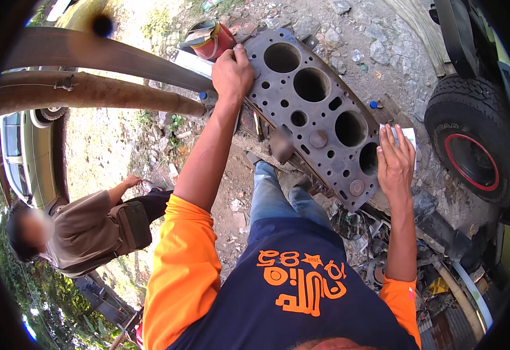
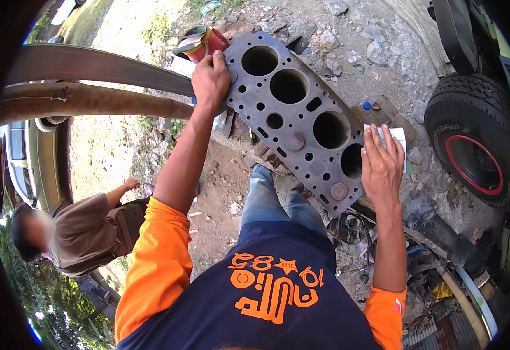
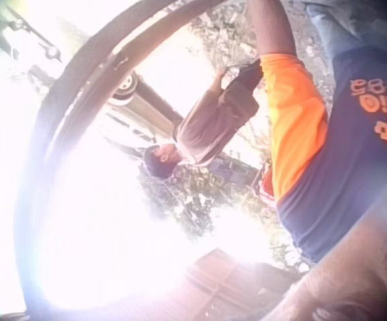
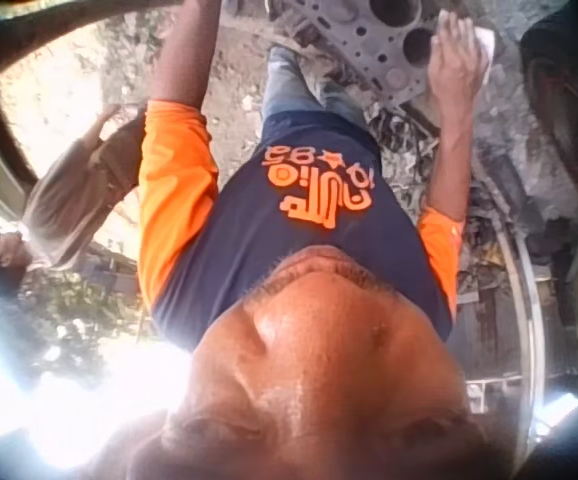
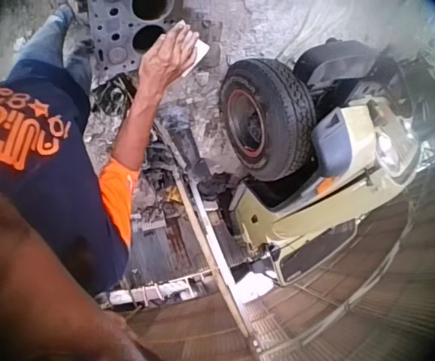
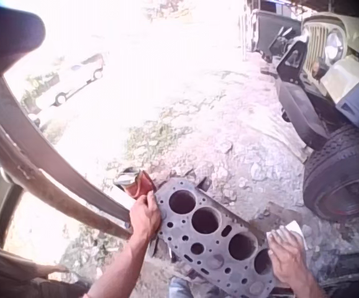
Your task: The person cleans and sands the surface and cylinder walls of an engine block using a cloth and a piece of sandpaper.
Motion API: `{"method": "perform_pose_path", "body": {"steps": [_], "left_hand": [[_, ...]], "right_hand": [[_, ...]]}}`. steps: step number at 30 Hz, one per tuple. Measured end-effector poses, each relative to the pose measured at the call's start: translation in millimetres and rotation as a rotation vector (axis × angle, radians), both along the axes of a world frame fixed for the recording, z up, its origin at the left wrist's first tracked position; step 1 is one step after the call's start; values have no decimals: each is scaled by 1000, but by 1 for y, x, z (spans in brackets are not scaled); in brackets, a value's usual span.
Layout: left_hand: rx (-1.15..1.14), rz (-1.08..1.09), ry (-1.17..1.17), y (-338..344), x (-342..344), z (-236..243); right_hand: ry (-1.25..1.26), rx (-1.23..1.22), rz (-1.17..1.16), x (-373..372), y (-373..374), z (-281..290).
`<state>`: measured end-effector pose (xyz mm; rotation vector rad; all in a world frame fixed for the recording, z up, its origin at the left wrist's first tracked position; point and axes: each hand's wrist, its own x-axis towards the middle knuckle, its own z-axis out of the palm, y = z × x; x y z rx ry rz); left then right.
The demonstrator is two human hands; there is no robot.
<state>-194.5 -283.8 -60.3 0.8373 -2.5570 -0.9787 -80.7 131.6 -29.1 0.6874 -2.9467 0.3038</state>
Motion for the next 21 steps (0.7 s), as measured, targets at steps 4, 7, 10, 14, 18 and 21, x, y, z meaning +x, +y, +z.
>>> {"method": "perform_pose_path", "body": {"steps": [4, 7, 10, 14, 18, 21], "left_hand": [[17, -48, -29, 1, -3, -1], [20, -12, -1, 3, -4, 5], [-16, -31, 0, -1, -3, -5], [24, -58, -26, -9, 4, -7], [17, -55, -19, -9, -4, -8], [29, -59, -16, -5, -6, -7]], "right_hand": [[15, 30, 7, 12, 11, -5], [5, -3, 2, 1, 1, 6], [24, -2, -13, 17, 14, -5], [25, -27, -5, 8, 1, 3], [60, -54, -13, 12, 7, -4], [81, -55, -9, 20, 14, -6]]}}
